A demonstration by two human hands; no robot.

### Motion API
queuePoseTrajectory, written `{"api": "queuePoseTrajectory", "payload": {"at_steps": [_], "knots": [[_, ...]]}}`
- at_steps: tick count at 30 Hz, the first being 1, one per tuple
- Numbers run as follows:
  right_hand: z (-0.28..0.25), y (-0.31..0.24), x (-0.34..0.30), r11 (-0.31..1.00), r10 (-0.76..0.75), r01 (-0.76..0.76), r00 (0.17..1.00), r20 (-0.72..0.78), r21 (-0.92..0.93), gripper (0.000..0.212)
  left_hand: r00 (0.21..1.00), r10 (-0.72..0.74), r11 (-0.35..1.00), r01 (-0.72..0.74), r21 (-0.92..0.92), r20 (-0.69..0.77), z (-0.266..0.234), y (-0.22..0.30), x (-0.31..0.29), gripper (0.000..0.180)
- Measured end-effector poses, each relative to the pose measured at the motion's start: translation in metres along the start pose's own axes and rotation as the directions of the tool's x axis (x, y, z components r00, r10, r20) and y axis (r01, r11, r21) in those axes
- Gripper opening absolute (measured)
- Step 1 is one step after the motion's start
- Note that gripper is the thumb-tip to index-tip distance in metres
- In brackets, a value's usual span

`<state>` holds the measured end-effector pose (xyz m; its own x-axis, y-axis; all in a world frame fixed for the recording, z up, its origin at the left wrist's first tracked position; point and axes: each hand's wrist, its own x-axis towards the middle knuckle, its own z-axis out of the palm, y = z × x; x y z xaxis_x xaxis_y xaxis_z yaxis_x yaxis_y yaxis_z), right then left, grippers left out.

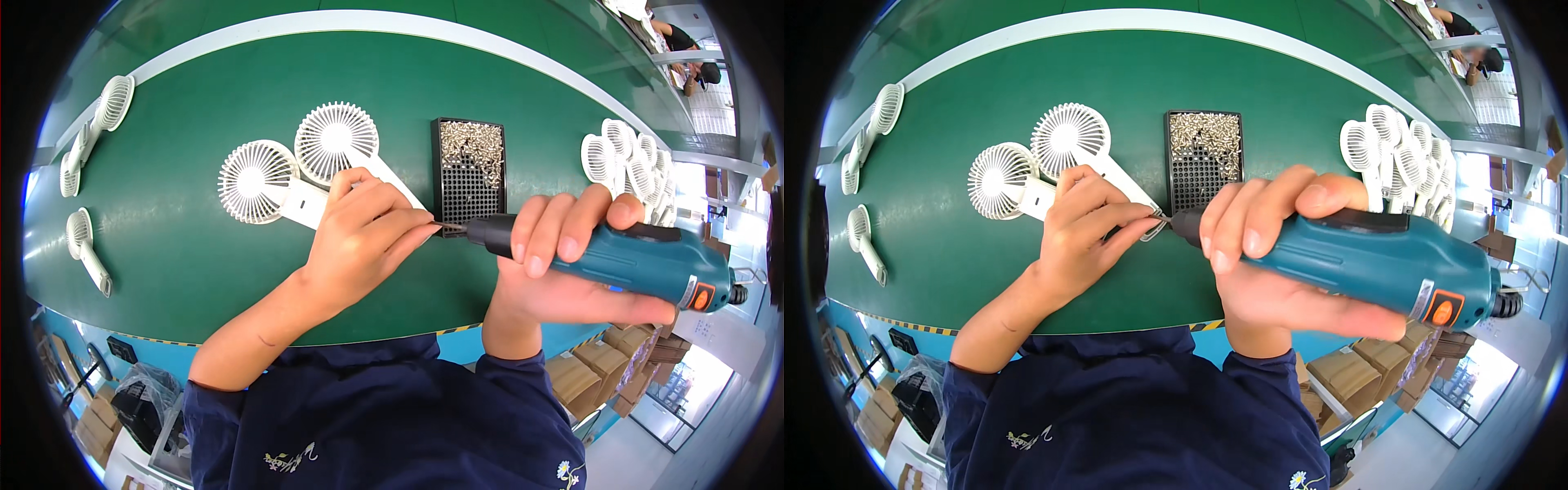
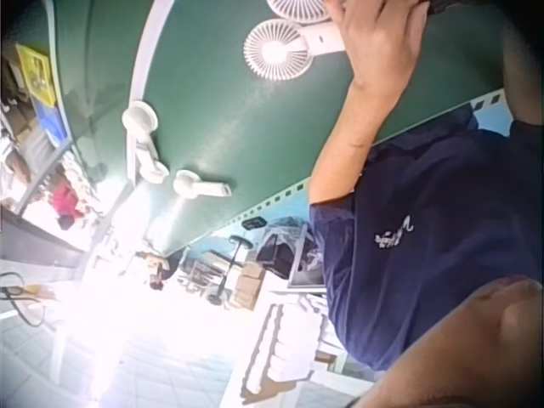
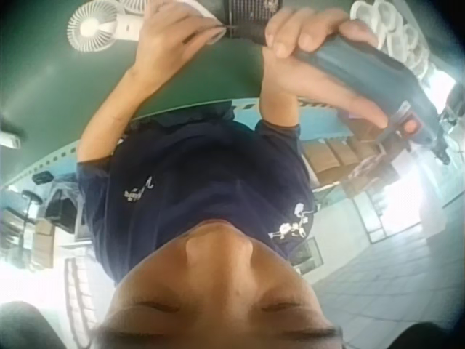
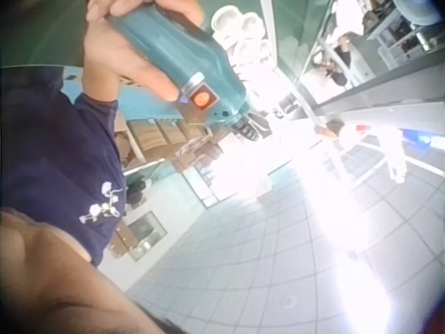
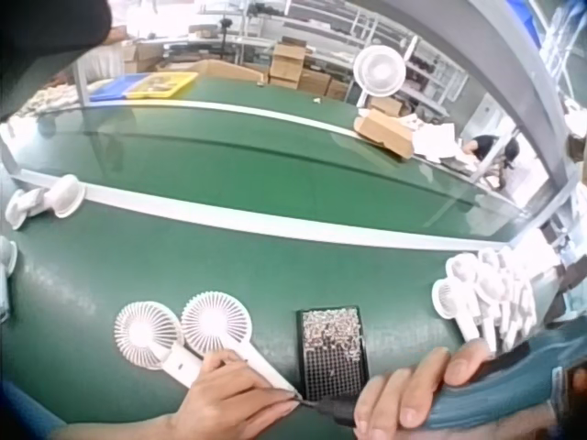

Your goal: Assembling portable handheld fans by screwing the casing together using an electric screwdriver.

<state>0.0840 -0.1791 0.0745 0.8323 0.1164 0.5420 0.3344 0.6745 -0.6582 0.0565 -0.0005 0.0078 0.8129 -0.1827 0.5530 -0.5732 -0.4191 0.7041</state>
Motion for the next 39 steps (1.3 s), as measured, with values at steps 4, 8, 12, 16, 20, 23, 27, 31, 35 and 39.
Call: {"api": "queuePoseTrajectory", "payload": {"at_steps": [4,8,12,16,20,23,27,31,35,39], "knots": [[-0.007,-0.004,0.0,0.998,0.013,-0.009,0.997,-0.074,0.056,0.098,0.999,0.028,0.999,-0.028,-0.015,-0.038,0.002,-0.003,-0.001,0.022],[-0.012,-0.001,0.002,0.993,0.047,-0.036,0.994,-0.097,0.114,0.099,0.995,0.08,0.994,-0.085,-0.072,-0.065,0.002,-0.005,-0.001,0.023],[-0.015,-0.002,0.006,0.973,0.105,-0.051,0.966,-0.236,0.225,0.087,0.993,0.094,0.986,-0.103,-0.134,-0.071,-0.001,-0.005,-0.002,0.02],[-0.014,0.006,0.005,0.943,0.123,0.026,0.9,-0.419,0.332,0.078,0.985,0.07,0.98,-0.098,-0.174,-0.157,0.002,-0.003,-0.006,0.021],[-0.014,0.006,0.003,0.97,0.061,0.018,0.949,-0.31,0.244,0.084,0.998,-0.017,0.99,0.009,-0.142,-0.053,-0.003,-0.001,-0.004,0.02],[0.002,0.002,-0.001,0.992,-0.016,0.023,0.999,-0.049,0.127,0.083,0.991,-0.055,0.997,0.062,-0.048,0.122,-0.015,0.005,0.002,0.021],[0.019,0.008,-0.015,0.995,0.067,-0.062,0.995,0.072,-0.074,0.084,0.959,-0.086,0.996,0.083,0.023,0.271,-0.019,0.006,0.002,0.02],[0.037,0.014,-0.021,0.996,0.086,-0.087,0.995,-0.042,-0.026,0.076,0.962,-0.091,0.996,0.081,0.049,0.258,-0.017,0.004,-0.003,0.017],[0.038,0.02,-0.02,0.996,0.083,-0.083,0.997,-0.003,-0.034,0.065,0.963,-0.075,0.997,0.069,0.032,0.258,-0.015,0.003,-0.004,0.014],[0.036,0.019,-0.019,0.995,0.076,-0.072,0.996,0.057,-0.065,0.049,0.966,-0.061,0.998,0.057,0.025,0.253,-0.015,0.003,-0.005,0.013]]}}
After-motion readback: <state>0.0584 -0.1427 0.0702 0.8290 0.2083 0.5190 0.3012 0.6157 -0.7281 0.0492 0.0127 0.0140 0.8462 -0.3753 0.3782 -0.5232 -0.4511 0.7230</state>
